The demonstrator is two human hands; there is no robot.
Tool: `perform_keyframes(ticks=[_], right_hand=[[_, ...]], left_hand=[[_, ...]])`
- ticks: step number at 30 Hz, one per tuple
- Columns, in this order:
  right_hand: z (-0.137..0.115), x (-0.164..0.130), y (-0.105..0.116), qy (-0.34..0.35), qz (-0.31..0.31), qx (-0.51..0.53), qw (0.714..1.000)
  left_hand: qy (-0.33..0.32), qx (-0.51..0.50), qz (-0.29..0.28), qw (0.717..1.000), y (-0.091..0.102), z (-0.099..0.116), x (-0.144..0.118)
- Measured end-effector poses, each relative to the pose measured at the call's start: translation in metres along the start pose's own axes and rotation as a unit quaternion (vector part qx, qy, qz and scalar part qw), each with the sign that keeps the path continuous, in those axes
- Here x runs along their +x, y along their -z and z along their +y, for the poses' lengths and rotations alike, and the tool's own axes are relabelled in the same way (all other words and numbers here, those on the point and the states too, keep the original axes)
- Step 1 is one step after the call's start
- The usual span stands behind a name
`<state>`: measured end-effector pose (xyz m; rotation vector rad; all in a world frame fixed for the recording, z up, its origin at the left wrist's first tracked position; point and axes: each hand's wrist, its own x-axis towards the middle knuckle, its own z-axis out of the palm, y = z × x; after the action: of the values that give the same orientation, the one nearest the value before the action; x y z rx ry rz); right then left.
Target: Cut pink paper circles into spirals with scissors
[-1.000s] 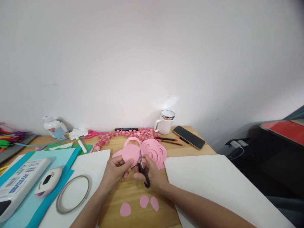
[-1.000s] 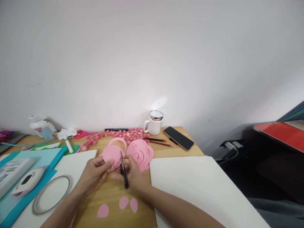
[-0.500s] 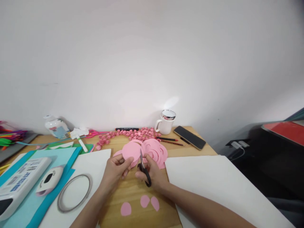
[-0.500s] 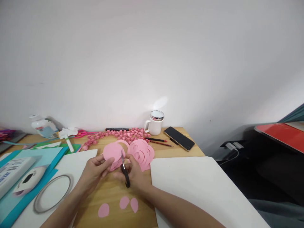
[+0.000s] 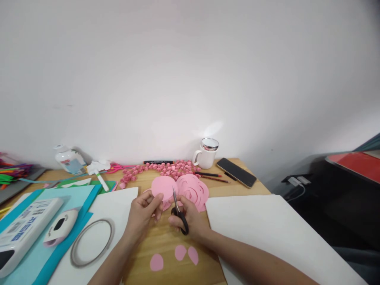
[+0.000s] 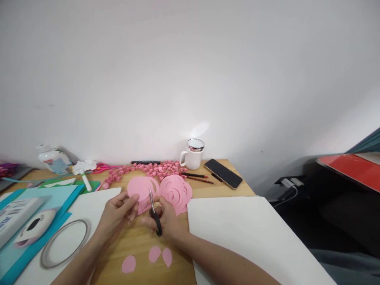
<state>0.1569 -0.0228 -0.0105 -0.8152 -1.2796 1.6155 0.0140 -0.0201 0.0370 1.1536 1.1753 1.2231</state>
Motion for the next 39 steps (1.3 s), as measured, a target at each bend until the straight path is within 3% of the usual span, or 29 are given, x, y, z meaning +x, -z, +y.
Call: perform_keyframes(ticks=[5, 11, 18, 39], right_hand=[[0.006, -0.001, 0.002, 0.004, -0.024, -0.015, 1.000], [0.006, -0.002, 0.002, -0.008, -0.042, -0.022, 0.999], [0.001, -0.002, 0.001, 0.034, -0.043, 0.003, 0.998], [0.001, -0.001, 0.001, 0.022, -0.030, 0.002, 0.999]], left_hand=[[0.018, 0.004, -0.024, 1.000, -0.003, 0.001, -0.001], [0.028, 0.050, 0.016, 0.998, -0.004, 0.003, -0.003], [0.013, 0.127, -0.011, 0.992, 0.004, -0.009, 0.001], [0.006, 0.115, -0.014, 0.993, 0.005, -0.006, 0.000]])
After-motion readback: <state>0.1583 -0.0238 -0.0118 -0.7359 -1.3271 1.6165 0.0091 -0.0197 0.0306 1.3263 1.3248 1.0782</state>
